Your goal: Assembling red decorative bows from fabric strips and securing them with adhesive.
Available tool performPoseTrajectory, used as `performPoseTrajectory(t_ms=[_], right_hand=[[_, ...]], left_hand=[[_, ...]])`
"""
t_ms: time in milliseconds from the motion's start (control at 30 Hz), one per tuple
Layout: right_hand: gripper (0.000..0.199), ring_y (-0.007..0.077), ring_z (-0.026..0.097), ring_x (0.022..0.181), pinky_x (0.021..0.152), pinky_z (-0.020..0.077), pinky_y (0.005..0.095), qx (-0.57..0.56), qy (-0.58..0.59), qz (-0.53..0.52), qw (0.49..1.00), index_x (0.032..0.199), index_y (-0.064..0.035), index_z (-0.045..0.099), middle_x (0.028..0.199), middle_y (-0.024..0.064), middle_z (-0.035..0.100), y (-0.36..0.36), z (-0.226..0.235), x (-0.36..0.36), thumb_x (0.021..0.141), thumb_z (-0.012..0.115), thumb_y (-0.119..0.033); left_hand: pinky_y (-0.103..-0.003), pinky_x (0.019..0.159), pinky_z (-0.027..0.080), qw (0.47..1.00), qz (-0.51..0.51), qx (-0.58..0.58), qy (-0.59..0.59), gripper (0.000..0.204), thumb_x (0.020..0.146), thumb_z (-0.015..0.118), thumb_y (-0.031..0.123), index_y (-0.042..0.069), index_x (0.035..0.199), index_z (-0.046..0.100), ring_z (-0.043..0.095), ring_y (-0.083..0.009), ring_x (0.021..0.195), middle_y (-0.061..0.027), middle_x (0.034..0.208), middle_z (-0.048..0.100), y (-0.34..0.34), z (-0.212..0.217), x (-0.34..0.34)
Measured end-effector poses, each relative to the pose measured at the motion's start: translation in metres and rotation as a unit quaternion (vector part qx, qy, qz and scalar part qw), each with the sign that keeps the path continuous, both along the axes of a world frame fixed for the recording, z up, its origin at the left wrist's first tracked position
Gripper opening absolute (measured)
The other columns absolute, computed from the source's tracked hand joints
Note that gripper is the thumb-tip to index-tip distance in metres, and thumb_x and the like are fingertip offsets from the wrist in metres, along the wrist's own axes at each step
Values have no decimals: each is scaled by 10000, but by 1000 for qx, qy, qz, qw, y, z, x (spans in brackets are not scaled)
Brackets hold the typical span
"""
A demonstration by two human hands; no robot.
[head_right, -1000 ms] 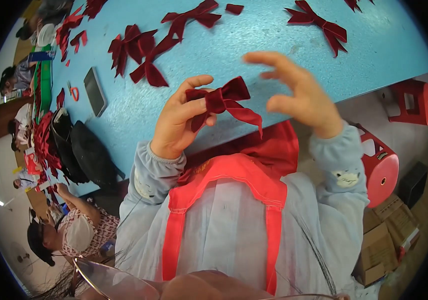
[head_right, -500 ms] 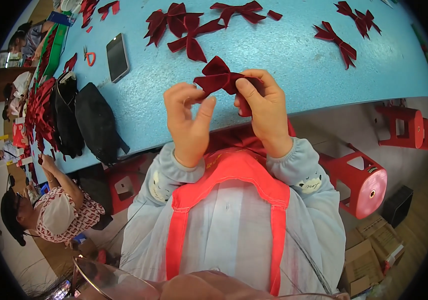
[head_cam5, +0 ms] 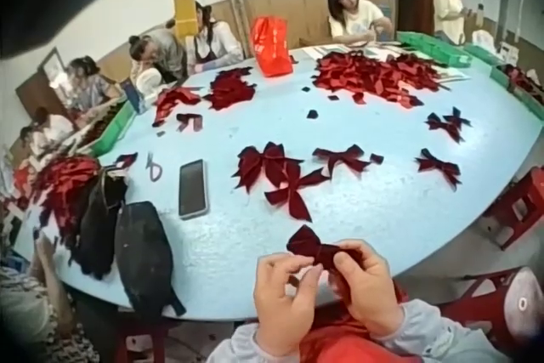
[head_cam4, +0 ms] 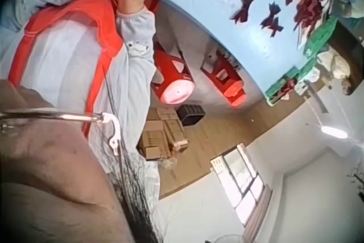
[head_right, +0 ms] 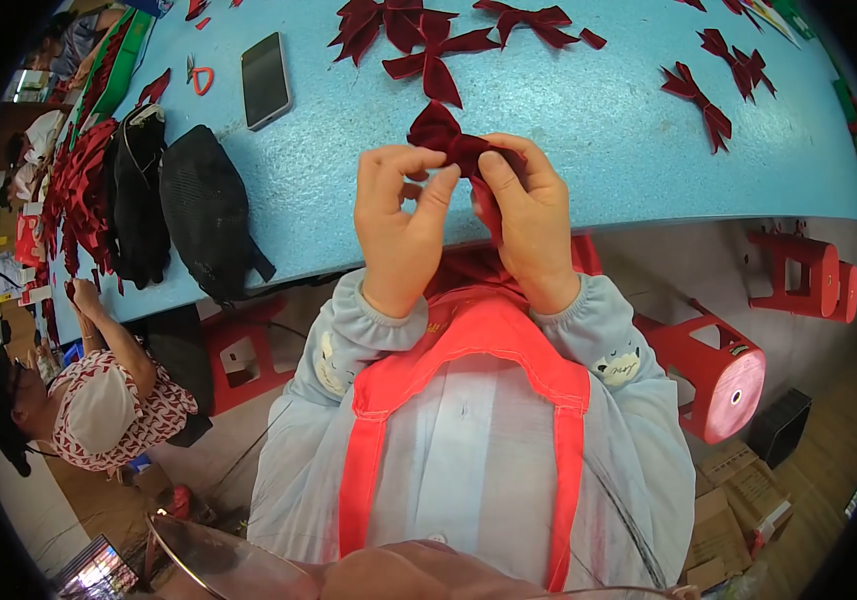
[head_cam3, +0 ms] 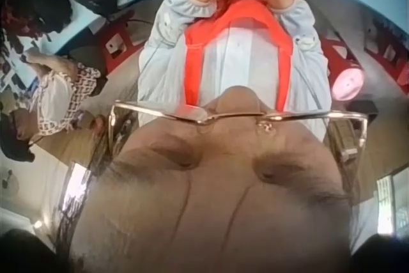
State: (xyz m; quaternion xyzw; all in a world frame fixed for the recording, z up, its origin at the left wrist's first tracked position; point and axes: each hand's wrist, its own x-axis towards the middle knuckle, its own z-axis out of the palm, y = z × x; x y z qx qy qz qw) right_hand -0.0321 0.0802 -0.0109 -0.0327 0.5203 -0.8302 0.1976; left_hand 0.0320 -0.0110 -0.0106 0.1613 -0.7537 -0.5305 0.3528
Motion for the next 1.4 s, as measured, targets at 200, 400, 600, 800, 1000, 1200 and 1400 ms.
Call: performPoseTrajectory(t_ms=[200, 400, 600, 800, 1000, 1200, 1400], right_hand=[[141, 46, 381, 460, 386, 270, 199, 70, -3, 60, 996, 992, -33, 554, 637, -7, 509, 5, 5, -4, 896, 525, -131], [137, 41, 375, 450, 365, 247, 196, 37, -27, 43, 998, 975, -35, 557, 630, -10, 504, 4, 7, -1, 896, 526, -143], [120, 32, 373, 458, 381, 252, 184, 4, -42, 60, 997, 965, -33, 569, 644, -13, 510, 8, 3, -1, 878, 558, -115], [115, 24, 378, 472, 393, 262, 178, 35, 62, 66, 995, 970, -30, 585, 680, -11, 529, 20, -6, -15, 866, 567, -77], [90, 16, 379, 485, 397, 266, 176, 54, 87, 72, 992, 955, -39, 575, 692, -8, 538, 22, -8, -14, 871, 554, -65], [45, 20, 380, 485, 398, 268, 178, -23, 20, 6, 1000, 915, -52, 538, 683, -6, 533, 12, -19, -6, 876, 549, -72], [29, 21, 384, 494, 415, 282, 173, 18, 71, 42, 996, 904, -59, 519, 693, -5, 531, 21, -25, -11, 886, 533, -78]], left_hand=[[-314, 615, 434, 995, 53, -1, 86, 239, 683, 697, 21, 69, 896, 600, 506, -248, 851, -99, 942, 509, -10, 2, 5], [-326, 578, 424, 936, 77, -340, 56, 240, 662, 696, 15, 69, 871, 591, 514, -248, 811, -113, 905, 521, -10, -8, 6], [-328, 584, 427, 971, 29, -237, 27, 214, 686, 681, 26, 42, 874, 582, 526, -241, 728, -112, 835, 534, 1, -20, -4], [-299, 603, 464, 854, -196, 483, 7, 174, 775, 624, 27, 20, 928, 540, 568, -178, 721, -74, 844, 591, -1, -9, 0], [-281, 643, 495, 848, -132, 513, 20, 117, 826, 568, 15, 33, 923, 505, 594, -155, 757, -80, 905, 599, -9, -4, 0], [-286, 670, 512, 848, -148, 505, 64, 88, 837, 559, 16, 32, 889, 489, 606, -156, 782, -101, 942, 590, 10, -16, 1], [-282, 668, 514, 809, -138, 570, 24, 105, 838, 551, 12, 7, 936, 512, 609, -164, 772, -104, 897, 609, 4, 2, 5]])
